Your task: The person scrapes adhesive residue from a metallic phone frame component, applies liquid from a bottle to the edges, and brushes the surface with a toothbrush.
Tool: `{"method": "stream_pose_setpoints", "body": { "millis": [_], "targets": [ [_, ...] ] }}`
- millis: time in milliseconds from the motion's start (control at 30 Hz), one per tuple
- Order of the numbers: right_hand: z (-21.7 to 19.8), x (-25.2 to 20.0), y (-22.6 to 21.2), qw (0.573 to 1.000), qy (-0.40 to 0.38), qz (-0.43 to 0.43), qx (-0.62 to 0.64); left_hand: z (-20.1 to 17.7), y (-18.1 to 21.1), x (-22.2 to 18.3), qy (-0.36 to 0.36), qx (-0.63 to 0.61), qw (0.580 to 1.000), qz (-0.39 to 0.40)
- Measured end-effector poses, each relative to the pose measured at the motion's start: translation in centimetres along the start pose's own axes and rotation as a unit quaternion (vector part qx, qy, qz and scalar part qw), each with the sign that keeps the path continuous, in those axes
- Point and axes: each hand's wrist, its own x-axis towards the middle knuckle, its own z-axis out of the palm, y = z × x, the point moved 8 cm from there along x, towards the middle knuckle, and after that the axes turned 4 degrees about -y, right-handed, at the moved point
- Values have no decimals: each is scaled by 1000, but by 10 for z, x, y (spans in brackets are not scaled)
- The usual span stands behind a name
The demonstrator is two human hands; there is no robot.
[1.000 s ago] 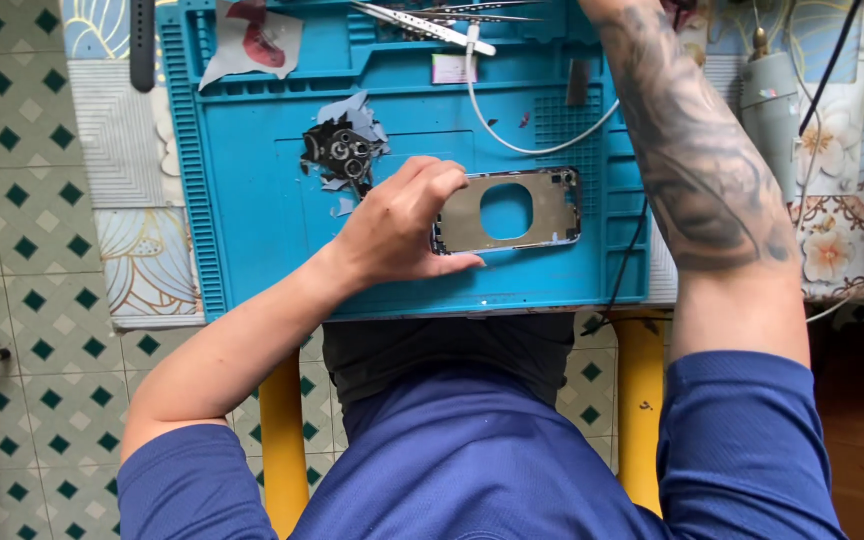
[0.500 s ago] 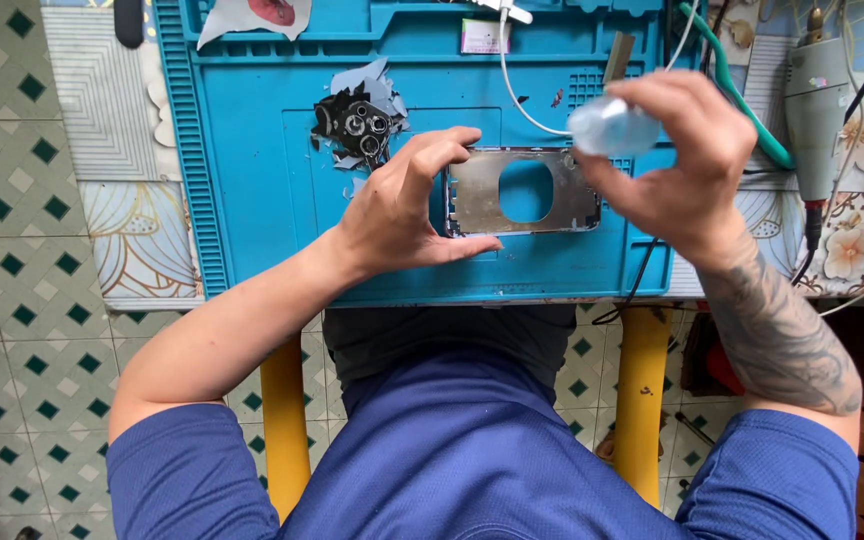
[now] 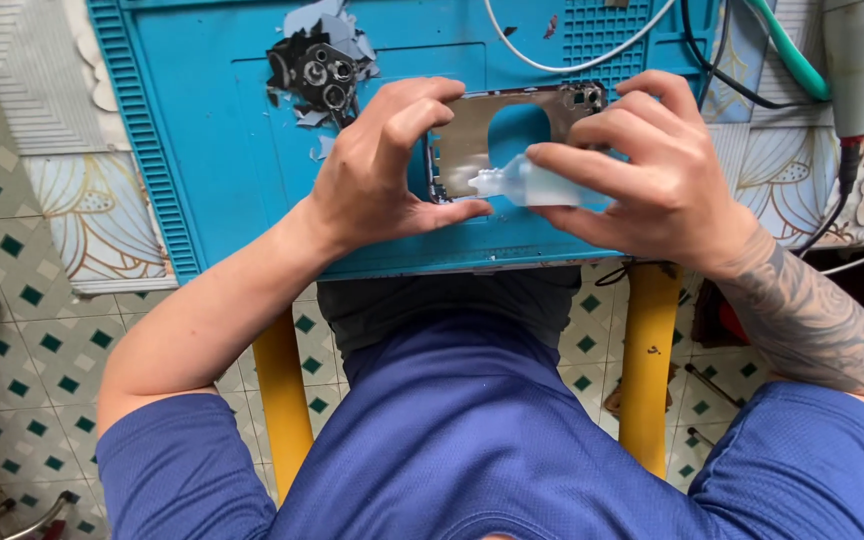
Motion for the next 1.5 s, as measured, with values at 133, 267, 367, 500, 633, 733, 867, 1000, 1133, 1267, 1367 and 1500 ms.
{"method": "stream_pose_setpoints", "body": {
  "millis": [133, 267, 367, 500, 633, 733, 867, 1000, 1133, 1267, 1367, 1500],
  "targets": [
    [3, 0, -4, 998, -27, -34, -39, 0, -2, -1, -1, -5, 1000, -5],
    [3, -2, -4, 996, -41, -42, -64, 0, -1, -1, -5, 9, 1000, -4],
    [-1, -9, -1, 995, -61, -33, -69, -1, -1, 0, -7, 11, 1000, -5],
    [-5, -24, 10, 994, -73, -27, -79, -2, 0, 2, -12, 11, 1000, -3],
    [-5, -57, 44, 996, -60, 56, 34, -2, -3, 3, -24, 15, 1000, -13],
    [-2, -71, 68, 980, -30, 128, 152, 0, -6, 3, -36, 16, 999, -17],
    [0, -46, 64, 985, 17, 87, 146, 4, -8, 3, -46, 17, 999, -22],
    [15, -1, 47, 995, 11, 19, 94, 5, -9, 3, -46, 9, 998, -34],
    [18, 21, 41, 1000, 10, -21, 18, 5, -8, 1, -48, 13, 998, -29],
    [12, 10, 56, 999, -29, 12, -8, 6, -10, -1, -55, 20, 998, -32],
    [-1, -14, 65, 999, -15, 37, -14, 6, -11, 0, -55, 25, 998, -32],
    [-7, -54, 87, 993, -28, 104, 44, 3, -9, 1, -51, 25, 998, -30]
  ]
}}
